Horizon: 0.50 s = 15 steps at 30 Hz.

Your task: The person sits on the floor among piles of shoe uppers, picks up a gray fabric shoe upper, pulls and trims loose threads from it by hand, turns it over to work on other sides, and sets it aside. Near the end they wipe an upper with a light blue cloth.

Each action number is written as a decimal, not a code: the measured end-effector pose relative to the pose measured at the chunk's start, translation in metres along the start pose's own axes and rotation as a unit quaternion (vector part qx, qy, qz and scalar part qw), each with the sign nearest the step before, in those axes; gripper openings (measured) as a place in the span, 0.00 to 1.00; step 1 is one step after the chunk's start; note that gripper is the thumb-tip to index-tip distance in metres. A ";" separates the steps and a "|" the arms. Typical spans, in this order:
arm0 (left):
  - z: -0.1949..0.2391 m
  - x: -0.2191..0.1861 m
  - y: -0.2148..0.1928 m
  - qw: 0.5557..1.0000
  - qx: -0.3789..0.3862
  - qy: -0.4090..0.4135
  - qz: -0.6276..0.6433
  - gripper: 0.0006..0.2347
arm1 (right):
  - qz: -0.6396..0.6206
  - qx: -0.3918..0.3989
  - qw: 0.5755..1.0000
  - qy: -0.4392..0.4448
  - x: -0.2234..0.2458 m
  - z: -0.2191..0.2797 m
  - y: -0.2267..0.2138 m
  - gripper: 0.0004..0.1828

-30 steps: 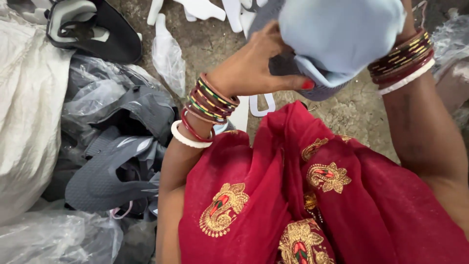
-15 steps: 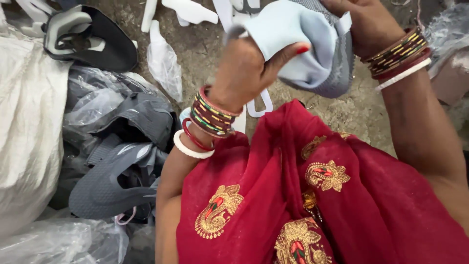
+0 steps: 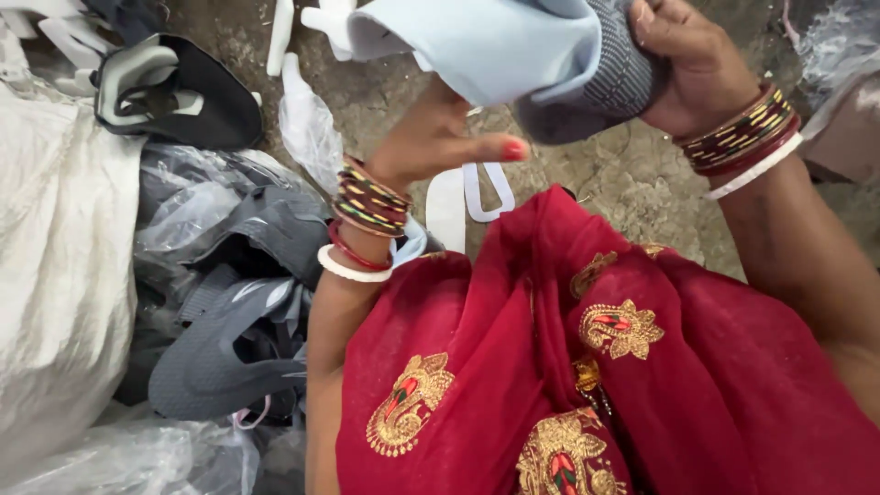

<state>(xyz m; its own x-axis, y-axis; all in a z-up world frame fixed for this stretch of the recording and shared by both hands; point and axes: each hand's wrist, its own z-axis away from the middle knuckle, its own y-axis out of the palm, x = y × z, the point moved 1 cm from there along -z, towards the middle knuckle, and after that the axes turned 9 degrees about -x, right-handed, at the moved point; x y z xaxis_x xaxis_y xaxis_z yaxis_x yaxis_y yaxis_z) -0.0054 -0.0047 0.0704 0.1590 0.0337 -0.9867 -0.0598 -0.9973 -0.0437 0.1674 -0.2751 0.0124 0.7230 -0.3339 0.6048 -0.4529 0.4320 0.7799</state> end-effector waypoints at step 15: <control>-0.007 0.027 0.009 0.975 -0.099 -0.144 0.139 0.25 | 0.054 -0.003 0.999 0.006 0.003 -0.016 0.039 0.14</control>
<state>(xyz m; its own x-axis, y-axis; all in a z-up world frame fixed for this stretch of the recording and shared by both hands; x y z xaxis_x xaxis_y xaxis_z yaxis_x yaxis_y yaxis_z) 0.0049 -0.0135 0.0444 -0.1203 -0.2507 -0.9606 0.1339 -0.9629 0.2345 0.1602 -0.2454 0.0415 0.6760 -0.2756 0.6834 -0.5252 0.4703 0.7092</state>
